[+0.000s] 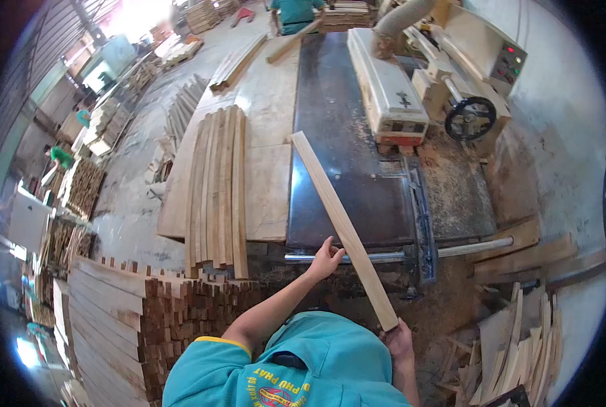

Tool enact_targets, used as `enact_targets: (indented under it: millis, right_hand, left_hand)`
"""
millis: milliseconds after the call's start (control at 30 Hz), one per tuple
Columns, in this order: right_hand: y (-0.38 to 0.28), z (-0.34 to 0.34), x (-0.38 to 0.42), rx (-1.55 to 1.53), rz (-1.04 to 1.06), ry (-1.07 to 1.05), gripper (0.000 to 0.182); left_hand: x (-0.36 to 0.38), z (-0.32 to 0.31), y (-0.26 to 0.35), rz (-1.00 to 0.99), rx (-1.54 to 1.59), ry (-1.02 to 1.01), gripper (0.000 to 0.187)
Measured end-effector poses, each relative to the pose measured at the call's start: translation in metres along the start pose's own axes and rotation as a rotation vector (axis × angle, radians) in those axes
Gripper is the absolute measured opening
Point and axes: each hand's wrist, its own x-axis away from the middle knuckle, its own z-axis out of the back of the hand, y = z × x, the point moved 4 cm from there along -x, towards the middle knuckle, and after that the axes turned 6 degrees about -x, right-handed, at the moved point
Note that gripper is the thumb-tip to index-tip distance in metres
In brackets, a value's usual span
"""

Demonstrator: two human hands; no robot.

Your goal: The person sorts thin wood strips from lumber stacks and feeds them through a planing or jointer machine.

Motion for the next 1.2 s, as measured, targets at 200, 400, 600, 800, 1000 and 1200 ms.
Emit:
enact_targets:
  millis: [200,400,600,800,1000,1200]
  right_hand:
    - [0.020,0.072,0.074,0.052,0.062,0.184,0.056]
    - [0.046,0.111,0.128,0.020,0.103,0.286,0.049]
    - [0.049,0.116,0.145,0.097,0.261,0.353,0.042]
    - [0.044,0.134,0.143,0.171,0.394,0.419,0.027]
    - [0.032,0.125,0.145,0.299,0.349,0.587,0.025]
    - [0.015,0.092,0.116,0.425,0.382,0.589,0.028]
  left_hand:
    - [0.015,-0.087,0.027,-0.304,-0.166,-0.174,0.084]
    - [0.031,-0.145,0.040,-0.351,-0.267,-0.357,0.094]
    - [0.025,-0.183,0.054,-0.407,-0.277,-0.366,0.093]
    - [0.017,-0.207,0.064,-0.437,-0.268,-0.348,0.092]
    - [0.019,-0.211,0.078,-0.425,-0.306,-0.270,0.091]
    - [-0.022,-0.210,0.083,-0.442,-0.374,-0.151,0.092]
